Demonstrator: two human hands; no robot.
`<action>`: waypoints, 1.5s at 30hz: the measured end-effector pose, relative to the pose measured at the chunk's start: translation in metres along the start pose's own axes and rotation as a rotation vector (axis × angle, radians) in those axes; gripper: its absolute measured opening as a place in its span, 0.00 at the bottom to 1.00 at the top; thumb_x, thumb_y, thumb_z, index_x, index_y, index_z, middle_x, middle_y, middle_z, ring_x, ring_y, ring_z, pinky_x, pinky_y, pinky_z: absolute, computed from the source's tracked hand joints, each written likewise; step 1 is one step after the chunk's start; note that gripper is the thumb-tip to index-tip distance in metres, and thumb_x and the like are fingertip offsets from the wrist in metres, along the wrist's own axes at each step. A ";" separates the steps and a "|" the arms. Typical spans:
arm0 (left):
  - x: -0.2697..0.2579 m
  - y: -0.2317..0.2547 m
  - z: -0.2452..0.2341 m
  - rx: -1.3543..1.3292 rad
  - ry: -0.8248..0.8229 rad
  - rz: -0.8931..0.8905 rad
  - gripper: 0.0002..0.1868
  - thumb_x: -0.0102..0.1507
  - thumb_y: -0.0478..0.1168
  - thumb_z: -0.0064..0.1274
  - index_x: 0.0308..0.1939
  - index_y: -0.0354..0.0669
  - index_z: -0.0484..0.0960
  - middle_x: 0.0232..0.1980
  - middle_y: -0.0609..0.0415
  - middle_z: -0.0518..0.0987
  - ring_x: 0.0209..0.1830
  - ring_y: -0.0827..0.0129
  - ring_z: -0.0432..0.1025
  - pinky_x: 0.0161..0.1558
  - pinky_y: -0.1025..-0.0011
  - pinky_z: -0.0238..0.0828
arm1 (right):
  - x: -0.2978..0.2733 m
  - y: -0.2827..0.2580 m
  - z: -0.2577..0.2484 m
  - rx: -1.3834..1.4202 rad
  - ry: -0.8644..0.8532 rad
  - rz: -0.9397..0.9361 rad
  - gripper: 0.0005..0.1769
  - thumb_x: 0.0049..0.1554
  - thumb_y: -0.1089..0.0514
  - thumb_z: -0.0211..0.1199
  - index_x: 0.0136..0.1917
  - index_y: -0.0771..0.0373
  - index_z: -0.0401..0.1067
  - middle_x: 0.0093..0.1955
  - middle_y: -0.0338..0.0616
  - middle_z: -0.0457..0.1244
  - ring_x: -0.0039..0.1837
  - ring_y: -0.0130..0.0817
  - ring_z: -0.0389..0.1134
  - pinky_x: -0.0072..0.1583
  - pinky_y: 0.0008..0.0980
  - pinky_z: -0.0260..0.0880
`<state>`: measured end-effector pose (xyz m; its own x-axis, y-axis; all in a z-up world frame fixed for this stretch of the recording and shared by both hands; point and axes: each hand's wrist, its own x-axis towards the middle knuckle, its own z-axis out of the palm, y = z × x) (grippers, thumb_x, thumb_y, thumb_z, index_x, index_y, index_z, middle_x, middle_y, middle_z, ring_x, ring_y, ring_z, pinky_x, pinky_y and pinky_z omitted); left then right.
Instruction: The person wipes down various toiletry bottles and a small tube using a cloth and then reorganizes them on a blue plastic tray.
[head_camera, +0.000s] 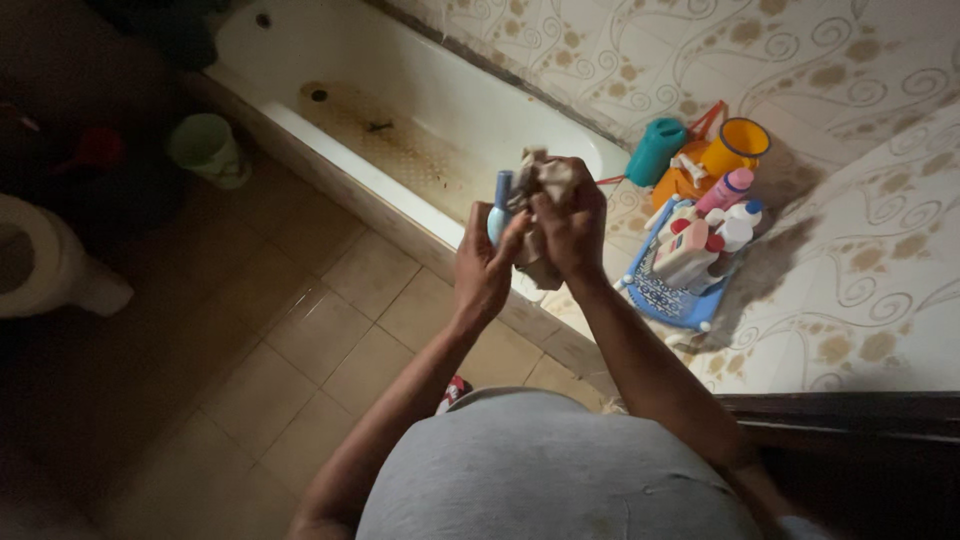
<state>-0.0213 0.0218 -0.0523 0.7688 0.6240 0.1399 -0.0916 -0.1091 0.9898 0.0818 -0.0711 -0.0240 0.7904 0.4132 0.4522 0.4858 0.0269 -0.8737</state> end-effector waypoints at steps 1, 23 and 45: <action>-0.001 0.009 -0.004 0.088 -0.011 0.037 0.29 0.65 0.62 0.54 0.53 0.42 0.72 0.39 0.50 0.80 0.36 0.65 0.78 0.37 0.66 0.75 | -0.003 0.012 0.000 0.066 -0.022 0.086 0.17 0.60 0.59 0.61 0.62 0.65 0.71 0.54 0.46 0.69 0.55 0.39 0.71 0.57 0.39 0.74; 0.023 -0.003 0.006 -0.670 0.159 0.070 0.31 0.71 0.67 0.35 0.45 0.42 0.75 0.38 0.54 0.75 0.30 0.75 0.69 0.33 0.75 0.72 | -0.070 0.017 0.017 0.123 -0.132 0.305 0.18 0.65 0.49 0.56 0.60 0.64 0.72 0.52 0.44 0.68 0.54 0.34 0.69 0.57 0.33 0.71; 0.038 -0.008 0.023 -0.442 0.148 0.096 0.26 0.78 0.59 0.36 0.50 0.38 0.71 0.41 0.46 0.70 0.35 0.67 0.65 0.34 0.71 0.70 | -0.064 -0.016 0.000 -0.212 -0.046 0.231 0.16 0.58 0.54 0.65 0.56 0.63 0.71 0.49 0.46 0.69 0.50 0.35 0.72 0.52 0.33 0.72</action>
<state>0.0231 0.0279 -0.0556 0.6480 0.7343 0.2021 -0.4433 0.1479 0.8841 0.0240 -0.0981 -0.0391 0.8734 0.4273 0.2336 0.3666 -0.2610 -0.8930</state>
